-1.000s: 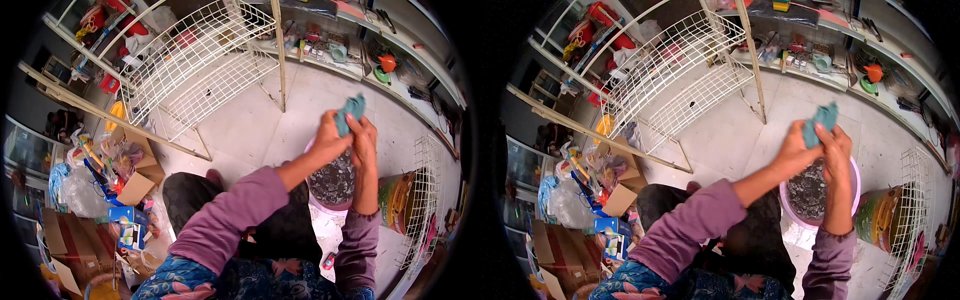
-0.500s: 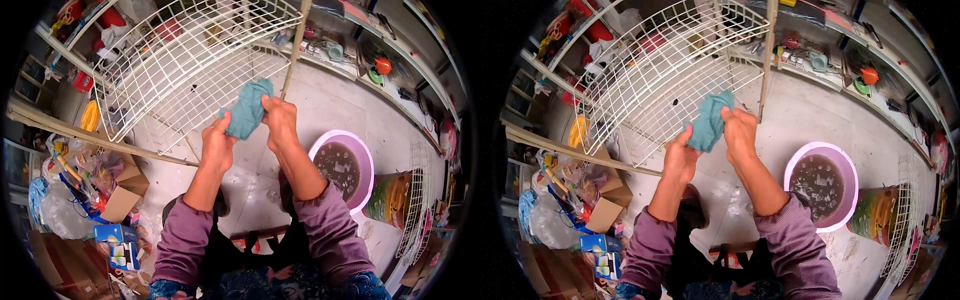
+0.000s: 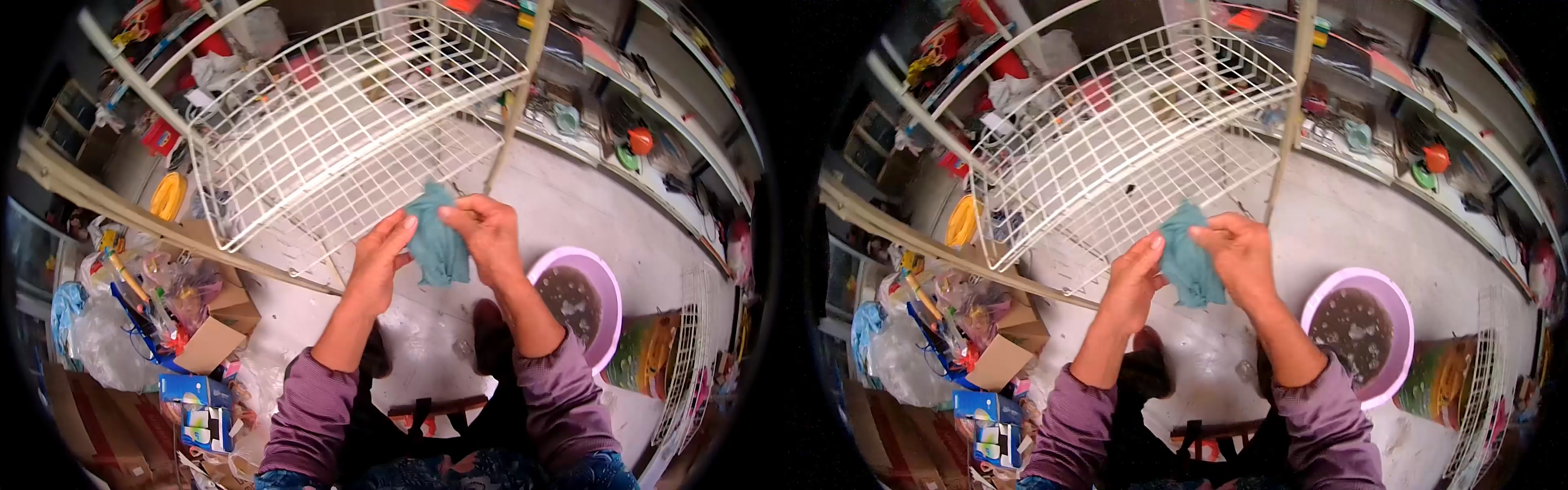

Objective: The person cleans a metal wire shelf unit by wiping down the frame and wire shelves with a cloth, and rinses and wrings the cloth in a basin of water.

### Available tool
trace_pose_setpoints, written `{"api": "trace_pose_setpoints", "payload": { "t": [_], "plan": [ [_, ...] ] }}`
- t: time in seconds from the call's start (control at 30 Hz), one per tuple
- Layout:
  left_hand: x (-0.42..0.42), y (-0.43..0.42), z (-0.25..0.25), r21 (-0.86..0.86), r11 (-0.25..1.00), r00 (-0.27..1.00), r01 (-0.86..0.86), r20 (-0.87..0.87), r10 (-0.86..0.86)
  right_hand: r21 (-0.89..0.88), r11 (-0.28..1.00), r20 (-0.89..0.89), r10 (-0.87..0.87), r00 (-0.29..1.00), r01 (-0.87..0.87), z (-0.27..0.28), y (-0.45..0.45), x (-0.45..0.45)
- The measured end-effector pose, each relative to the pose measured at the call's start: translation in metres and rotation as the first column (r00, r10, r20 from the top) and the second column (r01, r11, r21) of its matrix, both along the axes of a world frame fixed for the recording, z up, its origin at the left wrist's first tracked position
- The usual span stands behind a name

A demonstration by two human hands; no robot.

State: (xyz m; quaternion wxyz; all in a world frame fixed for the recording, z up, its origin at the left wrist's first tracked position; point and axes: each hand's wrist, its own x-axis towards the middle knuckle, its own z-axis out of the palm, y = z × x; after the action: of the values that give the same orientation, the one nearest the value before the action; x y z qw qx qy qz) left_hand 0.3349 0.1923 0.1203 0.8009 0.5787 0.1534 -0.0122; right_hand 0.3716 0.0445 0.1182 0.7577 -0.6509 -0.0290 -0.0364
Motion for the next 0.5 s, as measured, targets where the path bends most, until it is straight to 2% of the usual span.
{"api": "trace_pose_setpoints", "payload": {
  "t": [0.07,0.13,0.17,0.2,0.23,0.27,0.33,0.37,0.43,0.47,0.5],
  "plan": [
    [0.0,-0.003,-0.013,0.046,0.981,0.981,0.188,-0.05,-0.186,-0.098,0.991,0.044,0.096,0.994,-0.092,-0.001,-0.005,-0.007],
    [-0.002,-0.011,-0.008,-0.097,0.974,0.978,0.206,-0.004,-0.207,-0.117,0.989,0.037,0.097,0.995,-0.092,-0.007,-0.014,-0.004],
    [0.003,-0.005,-0.016,-0.099,0.974,0.979,0.203,-0.007,-0.205,-0.039,0.998,0.045,0.059,0.997,-0.058,-0.005,-0.016,-0.001],
    [0.004,-0.004,-0.016,-0.099,0.973,0.977,0.209,0.074,-0.202,0.087,0.996,-0.045,0.024,0.999,-0.02,-0.001,-0.015,0.0],
    [0.0,-0.007,-0.006,-0.149,0.971,0.981,0.189,0.073,-0.18,0.173,0.985,-0.079,0.001,0.997,0.012,-0.008,-0.017,0.003],
    [0.003,0.004,-0.011,-0.114,0.981,0.985,0.16,0.088,-0.15,0.343,0.939,-0.122,0.057,0.991,-0.011,-0.005,-0.015,0.003],
    [0.007,0.011,-0.005,-0.194,0.98,0.999,-0.049,0.001,0.051,0.404,0.898,-0.192,-0.103,0.976,0.174,-0.007,-0.009,0.011],
    [0.014,0.013,-0.007,-0.194,0.981,1.0,-0.021,-0.005,0.021,0.403,0.892,-0.197,-0.132,0.971,0.203,-0.011,-0.016,0.018],
    [0.023,0.034,-0.009,-0.44,0.898,0.999,0.008,0.036,0.008,0.265,0.955,-0.146,-0.094,0.985,0.13,-0.015,-0.012,0.025],
    [0.028,0.048,-0.02,-0.442,0.897,0.999,0.02,0.038,-0.003,0.263,0.954,-0.144,-0.106,0.984,0.141,-0.015,-0.007,0.022],
    [0.034,0.06,-0.034,-0.446,0.885,0.991,0.133,0.092,-0.102,0.294,0.955,-0.113,-0.007,0.994,0.04,-0.011,0.003,0.013]
  ]
}}
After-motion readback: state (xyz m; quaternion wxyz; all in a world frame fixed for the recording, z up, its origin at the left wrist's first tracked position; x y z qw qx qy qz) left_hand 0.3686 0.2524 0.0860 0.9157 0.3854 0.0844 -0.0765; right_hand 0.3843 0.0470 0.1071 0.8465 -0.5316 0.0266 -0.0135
